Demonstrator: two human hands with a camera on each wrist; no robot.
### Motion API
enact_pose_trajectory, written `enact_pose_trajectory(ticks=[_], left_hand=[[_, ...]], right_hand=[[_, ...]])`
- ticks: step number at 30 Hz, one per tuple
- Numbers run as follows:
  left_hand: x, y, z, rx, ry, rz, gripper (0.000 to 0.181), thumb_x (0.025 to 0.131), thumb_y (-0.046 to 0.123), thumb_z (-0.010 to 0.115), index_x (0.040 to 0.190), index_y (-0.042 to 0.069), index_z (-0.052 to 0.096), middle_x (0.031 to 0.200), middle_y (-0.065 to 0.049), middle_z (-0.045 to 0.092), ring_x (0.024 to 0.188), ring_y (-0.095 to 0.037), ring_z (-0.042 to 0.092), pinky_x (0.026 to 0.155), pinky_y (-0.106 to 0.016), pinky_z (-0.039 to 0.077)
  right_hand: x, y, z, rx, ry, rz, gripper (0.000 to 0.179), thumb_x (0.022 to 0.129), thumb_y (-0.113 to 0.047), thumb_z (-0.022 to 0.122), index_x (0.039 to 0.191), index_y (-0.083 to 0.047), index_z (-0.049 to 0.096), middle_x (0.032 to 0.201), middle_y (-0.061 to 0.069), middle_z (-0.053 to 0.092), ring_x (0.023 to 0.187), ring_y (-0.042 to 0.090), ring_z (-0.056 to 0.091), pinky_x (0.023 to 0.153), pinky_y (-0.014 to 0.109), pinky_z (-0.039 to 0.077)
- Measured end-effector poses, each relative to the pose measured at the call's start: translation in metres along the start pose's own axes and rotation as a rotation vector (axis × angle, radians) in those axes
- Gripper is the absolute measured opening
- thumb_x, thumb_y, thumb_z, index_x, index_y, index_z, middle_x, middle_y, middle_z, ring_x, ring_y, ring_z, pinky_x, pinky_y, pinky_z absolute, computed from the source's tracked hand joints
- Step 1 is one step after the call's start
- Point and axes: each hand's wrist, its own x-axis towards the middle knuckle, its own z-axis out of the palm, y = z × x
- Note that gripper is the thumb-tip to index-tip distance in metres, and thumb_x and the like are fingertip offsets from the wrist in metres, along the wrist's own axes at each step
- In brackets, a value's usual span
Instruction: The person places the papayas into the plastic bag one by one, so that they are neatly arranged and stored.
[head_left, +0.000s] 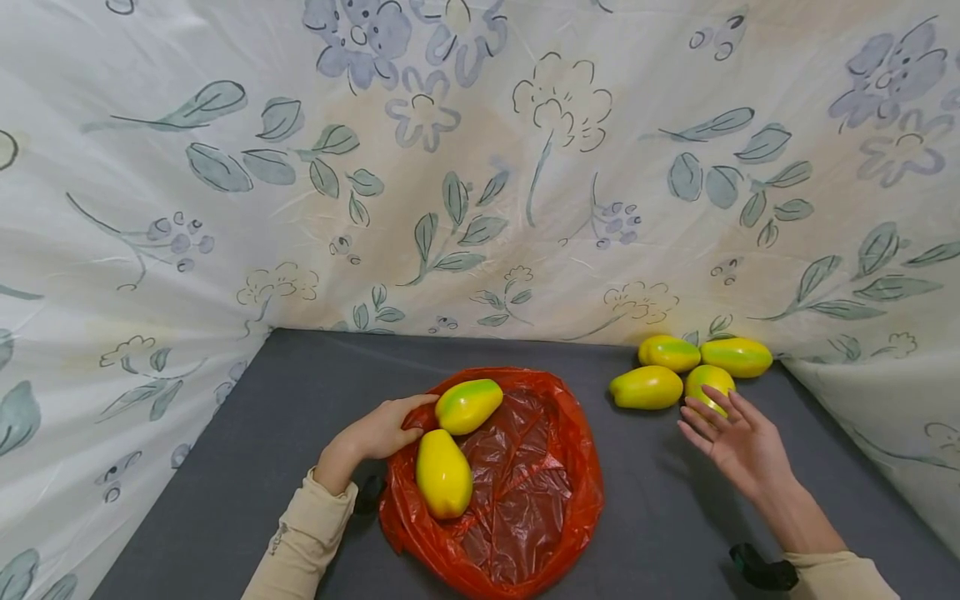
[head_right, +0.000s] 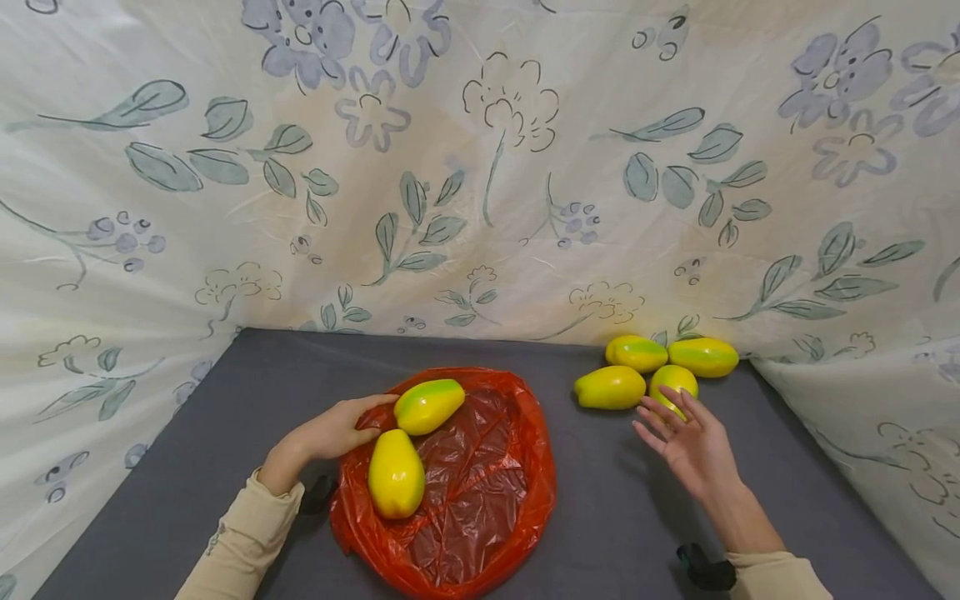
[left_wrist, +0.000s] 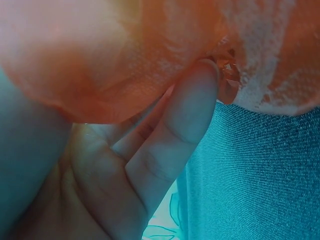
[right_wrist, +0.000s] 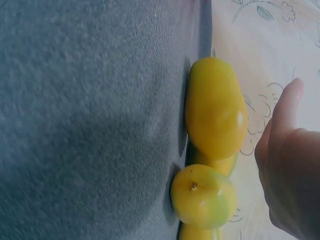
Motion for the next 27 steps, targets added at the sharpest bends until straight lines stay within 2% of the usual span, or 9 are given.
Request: enact_pose_trajectory(ticks=[8,18,27], left_hand=[[0.000,0.001,0.001,0.001,0.000,-0.005,0.052,0.090,0.000,0.060,0.140,0.000,0.044,0.131,-0.020,0.052,0.100,-0.027,0.057,0.089,-0.046,0.048],[0.000,-0.001,0.000,-0.017,-0.009,-0.003,0.053,0.089,-0.001,0.060,0.139,-0.001,0.043,0.128,-0.021,0.053,0.085,-0.020,0.059,0.079,-0.038,0.054],[0.001,-0.002,0.001,-0.003,-0.003,-0.003,0.053,0.090,0.000,0.060,0.140,0.000,0.043,0.129,-0.021,0.053,0.088,-0.021,0.059,0.082,-0.040,0.052]], right_hand=[[0.000,-0.011,-0.006,-0.006,0.068,-0.020,0.032,0.104,-0.028,0.037,0.119,-0.010,0.060,0.114,0.012,0.056,0.105,0.029,0.059,0.089,0.045,0.048],[-0.001,-0.024,-0.020,0.053,0.081,-0.057,0.032,0.104,-0.026,0.038,0.117,-0.007,0.060,0.111,0.016,0.059,0.102,0.032,0.060,0.087,0.047,0.049],[-0.002,-0.033,-0.031,0.084,0.129,-0.072,0.028,0.103,-0.025,0.042,0.115,-0.008,0.059,0.108,0.016,0.057,0.100,0.034,0.060,0.085,0.049,0.050]])
